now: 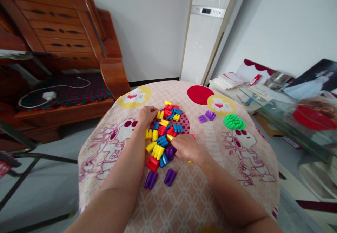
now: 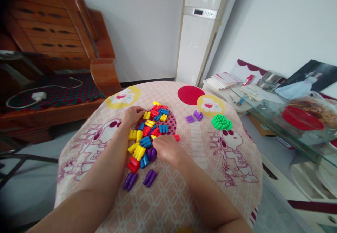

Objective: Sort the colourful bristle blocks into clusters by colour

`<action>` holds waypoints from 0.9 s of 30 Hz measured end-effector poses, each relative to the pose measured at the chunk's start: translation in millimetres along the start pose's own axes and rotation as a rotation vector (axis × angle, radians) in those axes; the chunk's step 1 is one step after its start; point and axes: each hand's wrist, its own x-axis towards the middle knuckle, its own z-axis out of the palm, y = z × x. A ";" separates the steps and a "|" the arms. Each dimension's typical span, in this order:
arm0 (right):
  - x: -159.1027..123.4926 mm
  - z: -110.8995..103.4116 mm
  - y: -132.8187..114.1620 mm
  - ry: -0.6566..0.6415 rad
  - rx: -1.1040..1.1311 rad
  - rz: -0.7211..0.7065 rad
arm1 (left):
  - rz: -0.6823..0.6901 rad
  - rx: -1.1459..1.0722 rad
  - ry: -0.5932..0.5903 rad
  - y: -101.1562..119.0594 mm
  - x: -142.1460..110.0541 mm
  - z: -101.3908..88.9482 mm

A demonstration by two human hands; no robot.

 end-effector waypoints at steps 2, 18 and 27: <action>-0.3 -3.3 10.0 0.070 0.048 0.045 | 0.003 -0.001 0.002 -1.0 0.2 0.5; -2.2 33.5 131.6 0.498 0.174 0.856 | 0.010 0.085 0.003 -1.0 2.9 -0.5; -3.6 43.3 143.0 0.519 0.174 0.822 | 0.023 0.075 0.002 -1.0 1.7 -1.1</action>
